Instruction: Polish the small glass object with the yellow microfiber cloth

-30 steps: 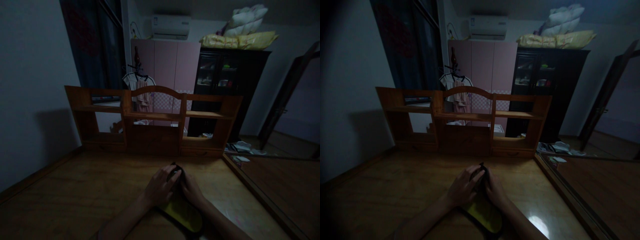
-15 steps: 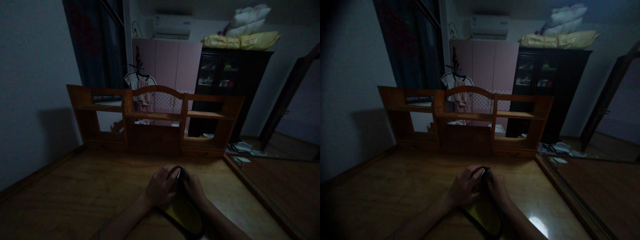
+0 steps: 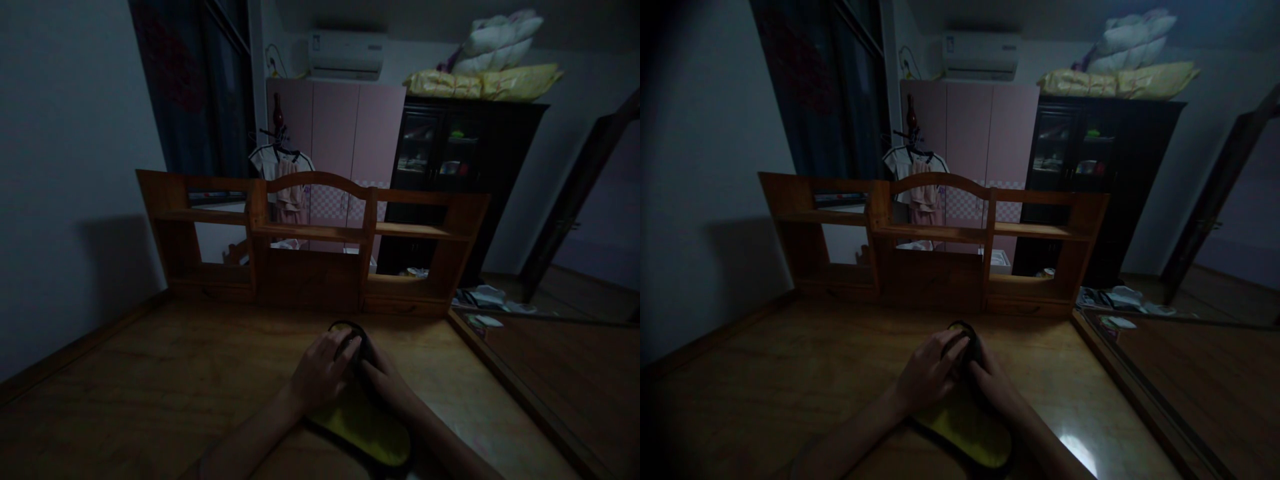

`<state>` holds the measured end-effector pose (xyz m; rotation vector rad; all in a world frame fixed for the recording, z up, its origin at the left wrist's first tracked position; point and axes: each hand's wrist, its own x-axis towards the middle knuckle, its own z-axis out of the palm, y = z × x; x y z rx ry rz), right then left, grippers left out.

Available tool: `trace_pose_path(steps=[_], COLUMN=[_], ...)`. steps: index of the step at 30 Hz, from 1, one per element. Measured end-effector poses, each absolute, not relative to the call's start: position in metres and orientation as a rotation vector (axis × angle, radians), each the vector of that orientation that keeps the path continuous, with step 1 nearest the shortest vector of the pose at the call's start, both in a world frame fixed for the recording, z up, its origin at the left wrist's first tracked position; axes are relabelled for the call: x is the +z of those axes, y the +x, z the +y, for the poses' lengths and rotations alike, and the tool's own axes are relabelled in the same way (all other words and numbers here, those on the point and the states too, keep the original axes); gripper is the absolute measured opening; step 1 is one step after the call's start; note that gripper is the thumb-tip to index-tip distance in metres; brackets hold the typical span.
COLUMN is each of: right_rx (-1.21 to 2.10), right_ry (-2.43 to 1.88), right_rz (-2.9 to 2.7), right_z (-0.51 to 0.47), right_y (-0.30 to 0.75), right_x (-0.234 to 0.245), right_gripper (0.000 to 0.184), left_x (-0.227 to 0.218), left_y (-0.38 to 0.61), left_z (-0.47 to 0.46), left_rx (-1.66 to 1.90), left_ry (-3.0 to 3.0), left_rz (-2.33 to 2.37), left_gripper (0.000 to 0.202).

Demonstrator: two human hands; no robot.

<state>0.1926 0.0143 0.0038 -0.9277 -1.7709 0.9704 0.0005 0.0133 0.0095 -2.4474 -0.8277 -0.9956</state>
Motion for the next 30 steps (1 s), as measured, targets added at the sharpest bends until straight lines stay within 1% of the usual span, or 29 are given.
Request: trace_pose_path(steps=[2,4,8,15,21,26,30], right_rx=[1.046,1.028,0.833,0.563,0.532,0.460,0.463], right_ry=[-0.906,-0.907,-0.943,-0.897,-1.001,-1.195,-1.164], right_rz=[-1.750,-1.759,-1.863,-1.996,-1.942,-1.861,-1.859], right_z=[0.012,0.012,0.018,0.025,0.023,0.020,0.015], right_y=[0.192,0.193,0.196,0.200,0.199,0.199,0.197], right_x=[0.008,0.009,0.000,-0.004,0.004,0.007,0.012], right_gripper=[0.053,0.052,0.051,0.043,0.030,0.023,0.022], left_x=[0.012,0.013,0.013,0.010,0.014,0.014,0.014], left_y=[0.000,0.001,0.001,0.003,0.002,0.002,0.001], left_z=[0.013,0.012,0.011,0.011,0.010,0.012,0.014], left_rx=[-1.004,-1.003,-0.960,-0.897,-0.930,-1.026,-1.084], left_ry=[-2.451,-2.467,-2.510,-2.502,-2.516,-2.513,-2.509], left_rz=[-0.845,-0.856,-0.867,-0.860,-0.878,-0.937,-0.970], left_gripper=[0.062,0.062,0.067,0.063,0.068,0.074,0.074])
